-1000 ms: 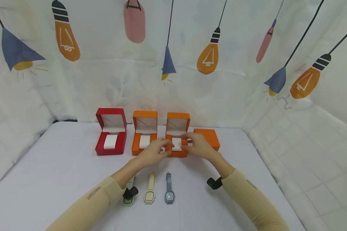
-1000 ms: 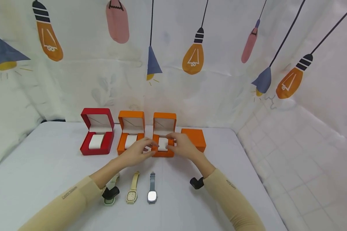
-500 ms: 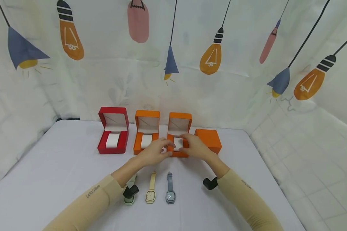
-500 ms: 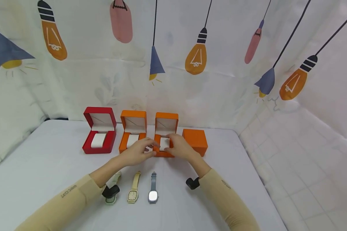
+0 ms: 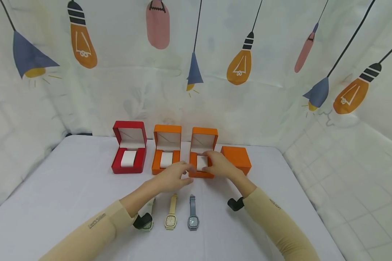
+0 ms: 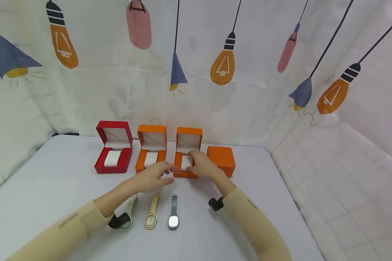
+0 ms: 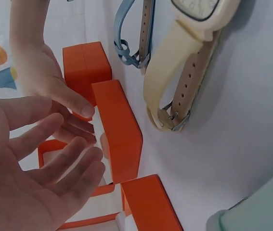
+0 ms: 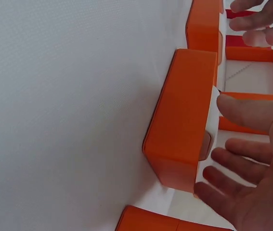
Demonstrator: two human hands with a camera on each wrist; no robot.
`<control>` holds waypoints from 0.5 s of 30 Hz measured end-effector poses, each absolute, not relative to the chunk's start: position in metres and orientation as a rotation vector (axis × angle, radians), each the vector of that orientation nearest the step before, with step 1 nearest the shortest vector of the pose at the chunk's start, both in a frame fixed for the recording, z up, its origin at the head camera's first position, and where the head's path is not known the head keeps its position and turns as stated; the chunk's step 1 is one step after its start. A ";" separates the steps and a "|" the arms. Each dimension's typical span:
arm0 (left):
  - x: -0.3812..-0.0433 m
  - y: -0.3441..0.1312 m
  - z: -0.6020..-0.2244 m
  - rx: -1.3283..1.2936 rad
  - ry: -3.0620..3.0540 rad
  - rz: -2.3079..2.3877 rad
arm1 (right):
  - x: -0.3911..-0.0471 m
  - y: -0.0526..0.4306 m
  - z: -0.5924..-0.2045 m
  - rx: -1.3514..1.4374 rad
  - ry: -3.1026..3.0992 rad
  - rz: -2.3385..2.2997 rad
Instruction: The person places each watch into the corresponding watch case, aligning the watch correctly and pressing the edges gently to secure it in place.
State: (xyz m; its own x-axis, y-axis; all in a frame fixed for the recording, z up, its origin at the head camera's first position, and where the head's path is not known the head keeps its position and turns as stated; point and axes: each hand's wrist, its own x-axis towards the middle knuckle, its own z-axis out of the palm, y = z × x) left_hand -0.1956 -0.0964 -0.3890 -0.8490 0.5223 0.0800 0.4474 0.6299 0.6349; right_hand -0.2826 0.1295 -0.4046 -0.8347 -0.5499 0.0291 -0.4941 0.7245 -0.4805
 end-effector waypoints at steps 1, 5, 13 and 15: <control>-0.194 -0.096 -0.389 0.801 2.728 1.017 | -0.283 0.129 -0.405 -0.841 2.813 -0.719; -0.188 -0.096 -0.391 0.763 2.709 1.006 | -0.285 0.128 -0.404 -0.789 2.820 -0.653; -0.177 -0.098 -0.399 0.689 2.724 0.936 | -0.296 0.125 -0.404 -0.736 2.801 -0.544; -0.174 -0.099 -0.400 0.682 2.729 0.921 | -0.298 0.125 -0.403 -0.717 2.797 -0.517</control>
State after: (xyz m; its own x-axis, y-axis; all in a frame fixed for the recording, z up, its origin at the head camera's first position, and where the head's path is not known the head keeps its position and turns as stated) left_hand -0.1743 -0.0986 -0.4003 -0.8782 0.4776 -0.0241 0.3652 0.7024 0.6109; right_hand -0.2984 0.1247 -0.4028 -0.8602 -0.4976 -0.1122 -0.4245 0.8203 -0.3832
